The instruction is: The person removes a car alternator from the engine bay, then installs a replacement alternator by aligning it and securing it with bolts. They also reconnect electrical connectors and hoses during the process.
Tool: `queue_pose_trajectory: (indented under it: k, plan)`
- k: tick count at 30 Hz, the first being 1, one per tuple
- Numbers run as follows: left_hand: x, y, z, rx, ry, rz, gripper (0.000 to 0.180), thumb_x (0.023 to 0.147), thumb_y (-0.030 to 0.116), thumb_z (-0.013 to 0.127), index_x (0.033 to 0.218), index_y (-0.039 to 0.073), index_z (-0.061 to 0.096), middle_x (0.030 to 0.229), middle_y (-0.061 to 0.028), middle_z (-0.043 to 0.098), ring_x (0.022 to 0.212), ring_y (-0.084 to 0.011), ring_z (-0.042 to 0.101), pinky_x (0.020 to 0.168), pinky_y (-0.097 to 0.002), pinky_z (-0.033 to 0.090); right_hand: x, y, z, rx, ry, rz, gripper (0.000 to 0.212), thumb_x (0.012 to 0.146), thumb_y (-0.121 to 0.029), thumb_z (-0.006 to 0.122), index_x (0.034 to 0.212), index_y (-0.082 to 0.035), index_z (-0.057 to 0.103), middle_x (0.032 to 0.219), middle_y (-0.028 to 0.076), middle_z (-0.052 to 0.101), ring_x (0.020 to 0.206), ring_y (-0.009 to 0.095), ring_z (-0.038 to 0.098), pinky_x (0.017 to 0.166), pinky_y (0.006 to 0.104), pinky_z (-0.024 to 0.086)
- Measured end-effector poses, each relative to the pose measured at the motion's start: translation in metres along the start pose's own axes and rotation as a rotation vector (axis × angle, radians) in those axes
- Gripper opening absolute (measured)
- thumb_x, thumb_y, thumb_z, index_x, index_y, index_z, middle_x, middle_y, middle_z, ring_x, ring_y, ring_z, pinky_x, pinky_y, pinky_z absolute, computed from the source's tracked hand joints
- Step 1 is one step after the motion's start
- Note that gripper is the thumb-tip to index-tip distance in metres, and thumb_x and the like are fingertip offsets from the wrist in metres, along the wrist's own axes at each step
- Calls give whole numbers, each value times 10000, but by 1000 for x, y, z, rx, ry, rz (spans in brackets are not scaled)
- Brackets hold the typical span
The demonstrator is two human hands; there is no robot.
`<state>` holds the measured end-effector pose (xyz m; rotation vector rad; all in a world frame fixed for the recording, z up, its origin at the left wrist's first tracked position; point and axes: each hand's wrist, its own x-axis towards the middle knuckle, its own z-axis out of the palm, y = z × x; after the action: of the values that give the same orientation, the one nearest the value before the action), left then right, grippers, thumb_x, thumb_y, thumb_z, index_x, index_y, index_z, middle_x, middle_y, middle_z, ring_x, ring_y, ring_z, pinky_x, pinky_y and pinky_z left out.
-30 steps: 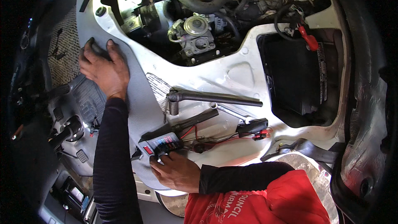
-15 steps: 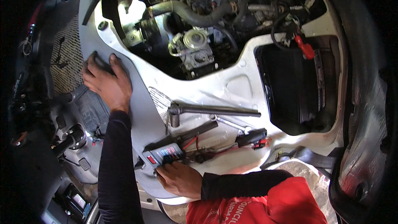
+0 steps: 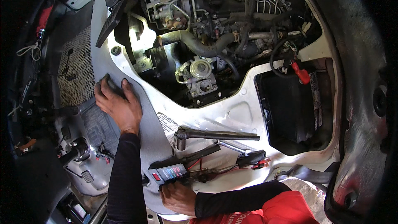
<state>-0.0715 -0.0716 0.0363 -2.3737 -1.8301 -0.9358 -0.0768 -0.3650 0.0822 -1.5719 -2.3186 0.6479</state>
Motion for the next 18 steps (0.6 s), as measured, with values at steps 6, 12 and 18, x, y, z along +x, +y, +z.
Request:
queue_pose_trajectory:
  k: [6,12,18]
  plan:
    - [-1,1,-1,-8,11,12,582,1011,314,613,1472,8,434,1476,-319,378,1376,-492,350,1174,-608,227,8,8,7,66,-48,-104,214,806,-208,693,893,-12,691,841,114,609,747,252,607,581,392,449]
    - [0,4,-3,-38,4,-14,563,1019,303,607,1468,6,443,1469,-317,382,1380,-485,348,1174,-596,232,-4,26,-42,628,30,11,520,775,-289,731,1248,-102,626,1117,107,601,1017,312,631,830,486,518]
    - [2,5,-6,-44,6,-15,605,1004,338,620,1467,-9,445,1465,-313,391,1366,-484,364,1166,-593,253,2,76,-83,725,-157,100,424,785,-262,756,1130,-49,634,1030,139,616,935,337,632,753,469,509]
